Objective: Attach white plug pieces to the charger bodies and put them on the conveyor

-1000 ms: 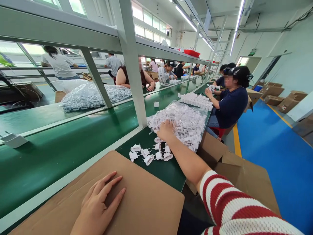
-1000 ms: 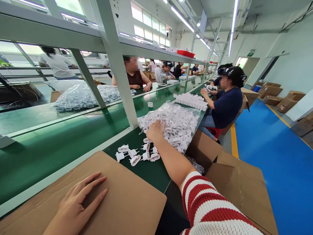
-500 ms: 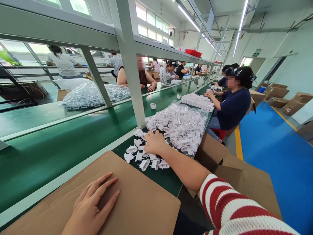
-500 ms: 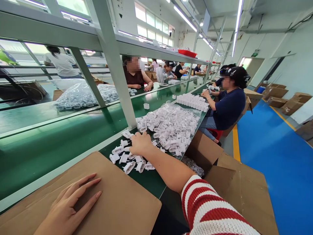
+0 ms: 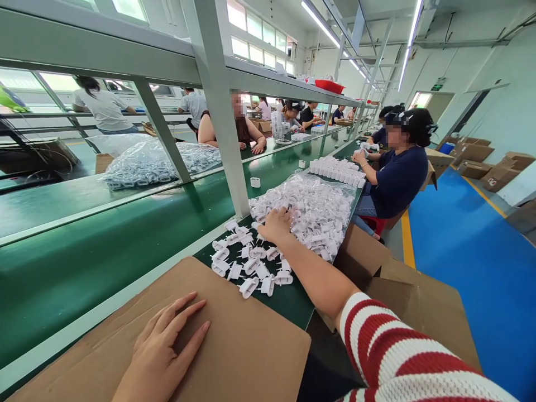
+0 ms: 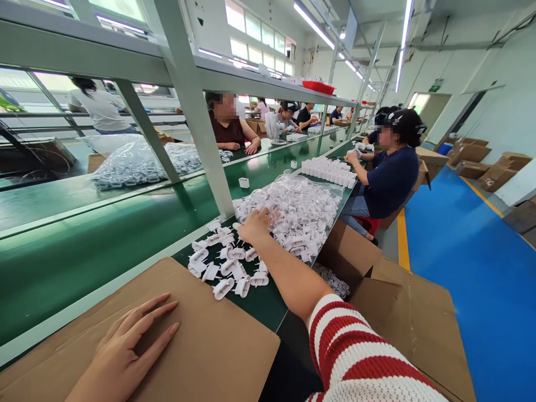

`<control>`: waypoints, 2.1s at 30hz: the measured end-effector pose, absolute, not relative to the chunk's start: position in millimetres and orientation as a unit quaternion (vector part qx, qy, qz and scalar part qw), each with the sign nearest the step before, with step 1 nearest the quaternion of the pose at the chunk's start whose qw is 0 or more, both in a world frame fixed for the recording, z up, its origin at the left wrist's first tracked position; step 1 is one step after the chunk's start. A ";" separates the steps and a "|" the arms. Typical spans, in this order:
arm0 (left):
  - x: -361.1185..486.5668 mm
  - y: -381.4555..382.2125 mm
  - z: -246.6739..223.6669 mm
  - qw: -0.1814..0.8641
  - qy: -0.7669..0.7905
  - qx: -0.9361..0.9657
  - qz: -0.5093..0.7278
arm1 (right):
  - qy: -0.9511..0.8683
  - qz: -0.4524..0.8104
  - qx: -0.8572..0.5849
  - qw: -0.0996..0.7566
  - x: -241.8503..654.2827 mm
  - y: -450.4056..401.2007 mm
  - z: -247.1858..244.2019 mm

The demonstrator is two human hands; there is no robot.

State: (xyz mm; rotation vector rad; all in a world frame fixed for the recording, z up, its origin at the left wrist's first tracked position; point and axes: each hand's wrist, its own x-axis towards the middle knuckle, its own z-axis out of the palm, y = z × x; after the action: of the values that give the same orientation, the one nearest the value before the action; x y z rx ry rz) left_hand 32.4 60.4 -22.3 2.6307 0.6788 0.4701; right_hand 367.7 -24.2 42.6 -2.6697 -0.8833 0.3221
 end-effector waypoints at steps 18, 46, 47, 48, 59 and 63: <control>28.6 64.6 -33.2 0.172 0.208 0.942 0.200 | -0.395 0.065 -0.913 0.078 351.8 -30.4 44.0; 28.5 61.8 -31.4 0.144 0.195 0.948 0.205 | -0.648 0.128 -0.744 0.100 301.9 -42.9 50.2; 28.8 61.6 -31.3 0.144 0.195 0.948 0.205 | -0.643 0.128 -0.746 0.115 301.8 -43.5 50.2; 29.2 61.4 -31.0 0.144 0.194 0.949 0.204 | -0.638 0.127 -0.748 0.131 301.8 -44.2 50.0; 33.8 43.8 -11.5 0.185 0.211 0.943 0.179 | -0.484 0.279 -0.695 0.452 306.0 -39.1 39.8; 35.2 37.5 -6.5 0.207 0.212 0.938 0.179 | -0.340 0.485 -0.566 0.573 301.5 -40.2 43.2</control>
State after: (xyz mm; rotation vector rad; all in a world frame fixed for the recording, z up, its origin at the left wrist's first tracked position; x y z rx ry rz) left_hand 35.2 37.5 -6.5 2.6128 0.5912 0.4996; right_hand 301.5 -40.2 43.2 -1.3262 -0.7964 1.1373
